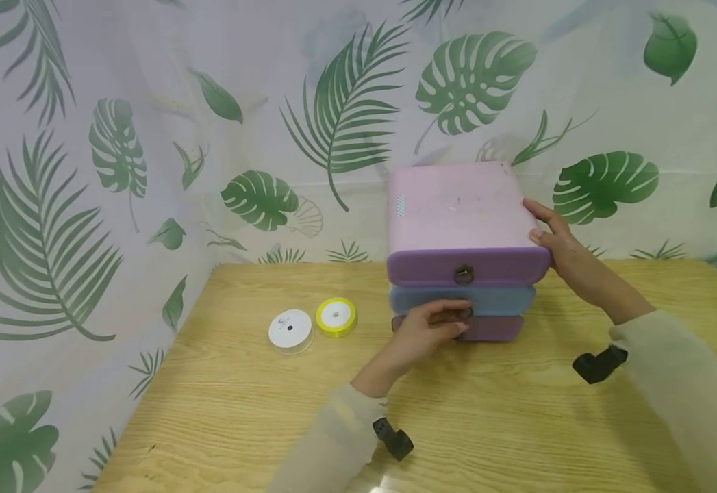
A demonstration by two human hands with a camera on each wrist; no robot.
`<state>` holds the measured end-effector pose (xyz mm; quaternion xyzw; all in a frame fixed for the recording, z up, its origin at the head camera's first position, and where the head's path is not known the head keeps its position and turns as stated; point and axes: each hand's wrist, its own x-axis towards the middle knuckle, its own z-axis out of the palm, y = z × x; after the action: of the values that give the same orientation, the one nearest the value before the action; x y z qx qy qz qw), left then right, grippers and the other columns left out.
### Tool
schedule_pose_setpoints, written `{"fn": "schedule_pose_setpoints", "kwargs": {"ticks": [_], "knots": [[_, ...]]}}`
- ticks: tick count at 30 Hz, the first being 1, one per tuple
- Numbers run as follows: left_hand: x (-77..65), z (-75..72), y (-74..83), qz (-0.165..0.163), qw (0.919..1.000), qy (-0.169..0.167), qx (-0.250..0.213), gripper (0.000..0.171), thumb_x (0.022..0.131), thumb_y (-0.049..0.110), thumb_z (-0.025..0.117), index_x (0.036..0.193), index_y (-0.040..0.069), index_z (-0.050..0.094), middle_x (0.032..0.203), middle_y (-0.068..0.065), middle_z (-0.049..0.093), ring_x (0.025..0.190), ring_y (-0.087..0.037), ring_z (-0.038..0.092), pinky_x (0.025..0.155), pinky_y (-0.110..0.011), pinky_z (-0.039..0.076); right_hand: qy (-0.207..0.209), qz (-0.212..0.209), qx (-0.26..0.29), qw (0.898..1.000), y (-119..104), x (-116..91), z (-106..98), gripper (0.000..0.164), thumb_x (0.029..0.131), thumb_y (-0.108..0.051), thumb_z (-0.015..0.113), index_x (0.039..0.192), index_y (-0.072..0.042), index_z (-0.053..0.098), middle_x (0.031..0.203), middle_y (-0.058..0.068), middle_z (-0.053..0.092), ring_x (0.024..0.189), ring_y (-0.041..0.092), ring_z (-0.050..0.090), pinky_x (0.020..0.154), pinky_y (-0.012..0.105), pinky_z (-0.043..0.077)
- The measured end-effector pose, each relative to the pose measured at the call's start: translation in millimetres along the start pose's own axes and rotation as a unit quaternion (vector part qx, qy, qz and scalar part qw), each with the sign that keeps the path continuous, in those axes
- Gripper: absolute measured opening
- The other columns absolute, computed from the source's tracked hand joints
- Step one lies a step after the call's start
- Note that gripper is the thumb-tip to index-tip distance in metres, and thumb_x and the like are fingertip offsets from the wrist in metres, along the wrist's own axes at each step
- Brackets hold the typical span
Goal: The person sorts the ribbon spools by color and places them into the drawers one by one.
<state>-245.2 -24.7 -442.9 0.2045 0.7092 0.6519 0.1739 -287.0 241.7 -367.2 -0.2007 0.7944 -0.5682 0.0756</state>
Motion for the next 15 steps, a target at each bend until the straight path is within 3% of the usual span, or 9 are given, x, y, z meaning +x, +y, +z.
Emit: {"fn": "schedule_pose_setpoints", "kwargs": {"ticks": [3,7,11,15], "knots": [[4.9,3.7,-2.0,-0.015,0.9998,0.004,-0.013,0.036,0.095,0.01,0.059,0.132,0.01,0.059,0.124,-0.014,0.066,0.107,-0.014,0.066,0.086,-0.034,0.056,-0.002,-0.003,0.019,1.0,1,-1,0,0.056,0.106,-0.032,0.025,0.155,-0.032,-0.003,0.155,0.01,-0.022,0.133,0.021,0.024,0.085,0.007,0.035],[8.1,8.0,-3.8,-0.034,0.9984,0.027,-0.036,0.031,0.096,0.011,0.059,0.127,0.011,0.063,0.117,-0.014,0.069,0.098,-0.012,0.069,0.073,-0.022,0.053,-0.01,-0.016,0.037,0.999,3,-1,1,0.056,0.106,-0.029,0.026,0.155,-0.031,-0.002,0.155,0.011,-0.023,0.126,0.005,0.032,0.086,0.008,0.037],[8.1,11.6,-4.9,-0.034,0.997,0.052,-0.046,0.026,0.097,0.011,0.057,0.12,0.011,0.067,0.112,-0.013,0.072,0.083,-0.005,0.069,0.066,-0.023,0.048,-0.013,-0.028,0.028,0.999,4,-1,1,0.056,0.106,-0.028,0.025,0.155,-0.03,-0.002,0.155,0.013,-0.022,0.117,-0.005,0.038,0.086,0.008,0.039],[9.8,14.2,-5.9,-0.016,0.9968,0.054,-0.056,0.025,0.097,0.006,0.054,0.119,0.006,0.067,0.112,-0.017,0.071,0.073,-0.003,0.065,0.08,-0.04,0.056,-0.004,-0.028,0.01,1.0,3,-2,-1,0.056,0.106,-0.029,0.025,0.155,-0.031,-0.001,0.156,0.013,-0.018,0.117,-0.005,0.036,0.086,0.008,0.038]]}}
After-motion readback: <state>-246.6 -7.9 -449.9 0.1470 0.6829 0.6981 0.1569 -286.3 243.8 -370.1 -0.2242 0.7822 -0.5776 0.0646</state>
